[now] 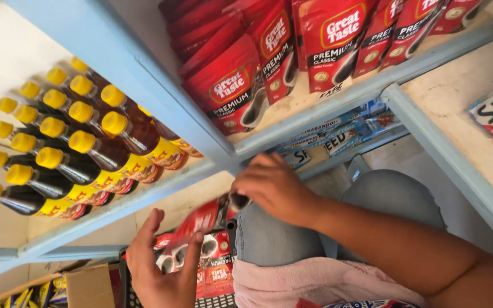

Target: Restocking coffee sachets and organizing bottles on grocery store shelves.

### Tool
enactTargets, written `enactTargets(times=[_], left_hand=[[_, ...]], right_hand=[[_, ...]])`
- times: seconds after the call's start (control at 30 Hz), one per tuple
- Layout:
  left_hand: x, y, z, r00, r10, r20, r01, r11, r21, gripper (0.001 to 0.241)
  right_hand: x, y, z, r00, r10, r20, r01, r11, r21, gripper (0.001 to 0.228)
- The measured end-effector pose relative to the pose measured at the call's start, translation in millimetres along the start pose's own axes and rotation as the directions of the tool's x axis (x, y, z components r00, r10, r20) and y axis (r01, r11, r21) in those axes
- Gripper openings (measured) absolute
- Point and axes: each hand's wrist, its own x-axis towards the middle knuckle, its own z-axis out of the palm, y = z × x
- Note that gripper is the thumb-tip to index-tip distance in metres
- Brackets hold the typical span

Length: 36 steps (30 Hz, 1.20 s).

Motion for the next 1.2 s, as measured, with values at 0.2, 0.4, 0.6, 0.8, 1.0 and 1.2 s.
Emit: enactTargets(times=[0.2, 0.4, 0.6, 0.8, 1.0, 1.2], left_hand=[[-26, -18, 70, 0.905, -0.365, 0.220, 0.426, 0.779, -0.460, 0.054], [-4, 8, 121, 0.953, -0.265, 0.146, 0.291, 0.675, -0.678, 0.015], [27, 42, 148, 0.973, -0.214, 0.082, 0.215, 0.725, -0.654, 0.012], [57, 55, 168, 0.995, 0.031, -0.091, -0.069, 0.887, -0.457, 0.017], [78, 52, 195, 0.988, 0.106, -0.113, -0.142, 0.913, -0.384, 0.021], [89, 70, 200, 0.997, -0.067, -0.038, 0.036, 0.847, -0.530, 0.054]], right_hand=[[2, 19, -30, 0.938, 0.311, -0.152, -0.230, 0.889, 0.395, 0.011], [3, 28, -40, 0.869, 0.298, -0.394, -0.121, 0.902, 0.415, 0.029], [-8, 54, -36, 0.778, 0.310, -0.547, -0.205, 0.947, 0.246, 0.018], [6, 39, -52, 0.809, 0.222, -0.544, -0.175, 0.975, 0.136, 0.045], [3, 45, -48, 0.850, 0.229, -0.475, -0.174, 0.972, 0.158, 0.050], [2, 47, -42, 0.842, 0.248, -0.478, -0.266, 0.964, 0.033, 0.054]])
